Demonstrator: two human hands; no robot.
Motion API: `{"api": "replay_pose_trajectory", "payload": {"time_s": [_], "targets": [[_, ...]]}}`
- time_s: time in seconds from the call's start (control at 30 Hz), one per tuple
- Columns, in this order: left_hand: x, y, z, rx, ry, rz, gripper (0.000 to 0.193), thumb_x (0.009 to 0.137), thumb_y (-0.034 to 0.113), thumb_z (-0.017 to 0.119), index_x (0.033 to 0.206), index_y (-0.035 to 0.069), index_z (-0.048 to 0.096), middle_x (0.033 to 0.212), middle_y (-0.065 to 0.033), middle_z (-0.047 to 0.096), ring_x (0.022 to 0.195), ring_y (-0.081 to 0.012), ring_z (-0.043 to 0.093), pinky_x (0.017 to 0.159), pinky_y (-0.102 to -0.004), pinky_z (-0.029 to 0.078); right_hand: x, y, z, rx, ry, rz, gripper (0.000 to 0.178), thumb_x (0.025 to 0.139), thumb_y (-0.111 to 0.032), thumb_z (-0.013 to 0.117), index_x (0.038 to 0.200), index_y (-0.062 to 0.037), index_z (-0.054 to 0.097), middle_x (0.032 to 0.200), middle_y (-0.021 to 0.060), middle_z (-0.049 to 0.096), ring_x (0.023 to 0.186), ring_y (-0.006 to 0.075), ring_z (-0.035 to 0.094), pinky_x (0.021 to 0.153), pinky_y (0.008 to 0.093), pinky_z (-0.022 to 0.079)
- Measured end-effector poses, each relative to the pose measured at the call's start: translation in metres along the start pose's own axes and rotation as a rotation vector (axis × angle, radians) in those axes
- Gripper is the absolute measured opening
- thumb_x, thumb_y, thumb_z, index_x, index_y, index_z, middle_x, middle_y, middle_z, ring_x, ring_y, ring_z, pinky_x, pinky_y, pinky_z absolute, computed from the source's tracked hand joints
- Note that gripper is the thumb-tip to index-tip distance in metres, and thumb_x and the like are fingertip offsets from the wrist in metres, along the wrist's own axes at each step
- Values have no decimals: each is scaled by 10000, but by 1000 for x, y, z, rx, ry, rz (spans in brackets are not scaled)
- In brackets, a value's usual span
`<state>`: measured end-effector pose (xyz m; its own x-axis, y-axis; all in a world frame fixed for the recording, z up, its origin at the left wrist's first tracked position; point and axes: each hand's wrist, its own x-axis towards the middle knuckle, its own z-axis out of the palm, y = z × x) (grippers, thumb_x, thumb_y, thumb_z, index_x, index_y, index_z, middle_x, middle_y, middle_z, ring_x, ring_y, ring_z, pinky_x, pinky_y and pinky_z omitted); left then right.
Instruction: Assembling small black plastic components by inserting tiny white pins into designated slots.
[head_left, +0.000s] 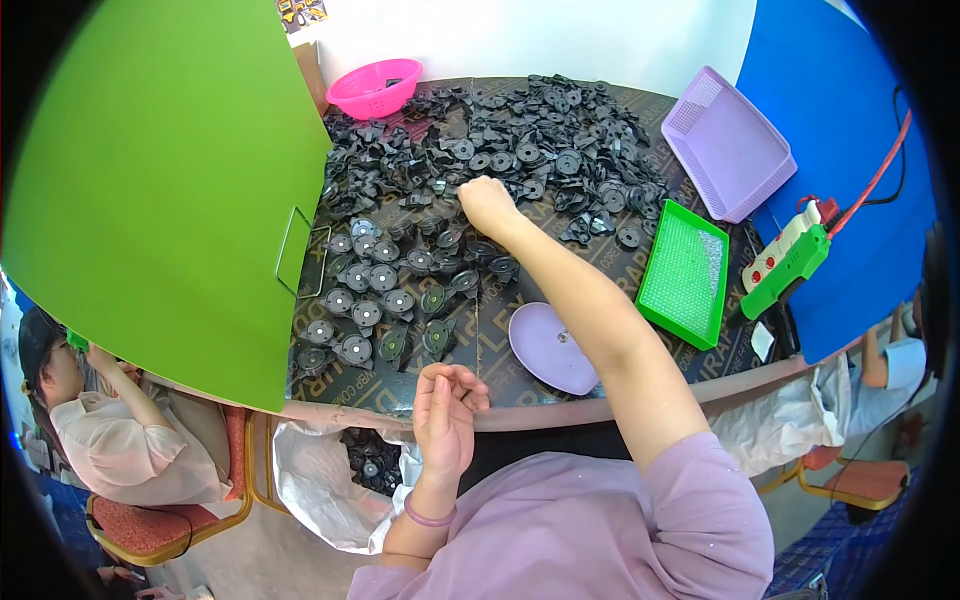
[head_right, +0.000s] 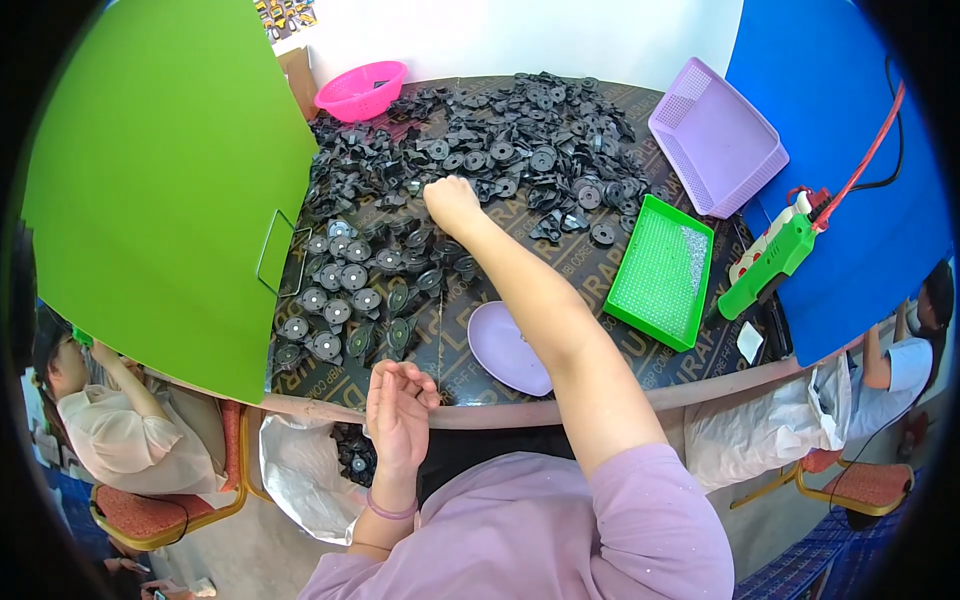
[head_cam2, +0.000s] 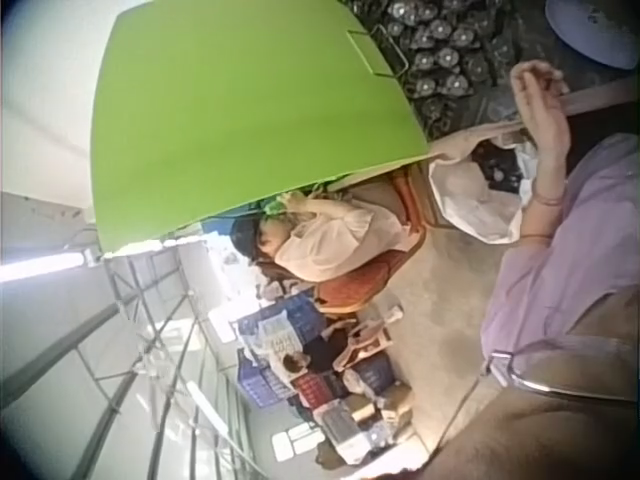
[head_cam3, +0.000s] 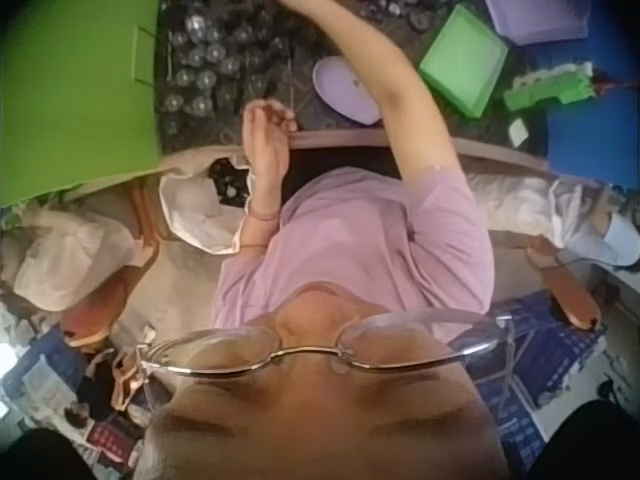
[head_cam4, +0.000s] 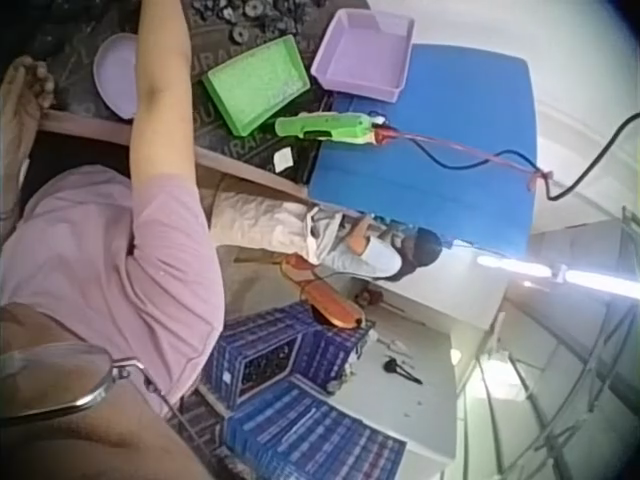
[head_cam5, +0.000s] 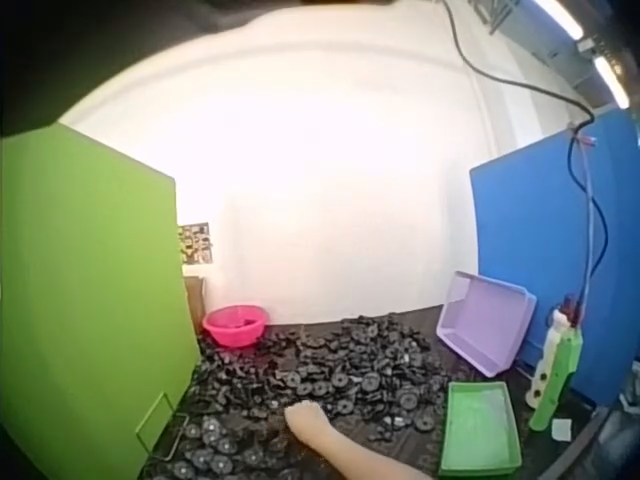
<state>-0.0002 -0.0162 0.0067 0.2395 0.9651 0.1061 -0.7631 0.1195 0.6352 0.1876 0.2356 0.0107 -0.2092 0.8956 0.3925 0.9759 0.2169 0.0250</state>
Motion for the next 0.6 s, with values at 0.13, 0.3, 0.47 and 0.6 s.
{"api": "replay_pose_trajectory", "payload": {"time_s": [0.13, 0.3, 0.47, 0.6], "targets": [[3, -3, -3, 14, -31, -34, 197, 928, 175, 428, 1087, 63, 462, 980, -88, 544, 824, -181, 585, 645, -268, 501, -14, 11, -42, 176, 199, -26, 138, 730, -160, 571, 693, -42, 632, 731, 150, 632, 720, 307, 616, 626, 395, 487], [10, 4, 1, -113, -57, -190, 394, 921, 217, 440, 1261, 32, 363, 1174, -163, 495, 934, -254, 590, 715, -308, 542, -105, -29, -142, 569, 31, -582, 45, 719, -101, 579, 726, -60, 561, 790, 66, 533, 808, 242, 510, 729, 360, 411], [7, -13, 4, -149, -136, -343, 380, 918, 222, 446, 1231, 13, 394, 1073, -140, 566, 888, -247, 613, 671, -294, 553, -196, -37, -173, 547, -35, -649, 141, 689, -101, 608, 827, -80, 590, 873, 45, 562, 844, 211, 518, 713, 348, 401], [3, -20, 12, -262, -139, -397, 350, 920, 206, 443, 1216, 21, 413, 1031, -134, 587, 870, -248, 620, 642, -283, 553, -217, 0, -166, 535, 47, -280, 262, 675, -147, 665, 917, -66, 608, 941, 42, 571, 879, 224, 515, 746, 342, 398]]}}
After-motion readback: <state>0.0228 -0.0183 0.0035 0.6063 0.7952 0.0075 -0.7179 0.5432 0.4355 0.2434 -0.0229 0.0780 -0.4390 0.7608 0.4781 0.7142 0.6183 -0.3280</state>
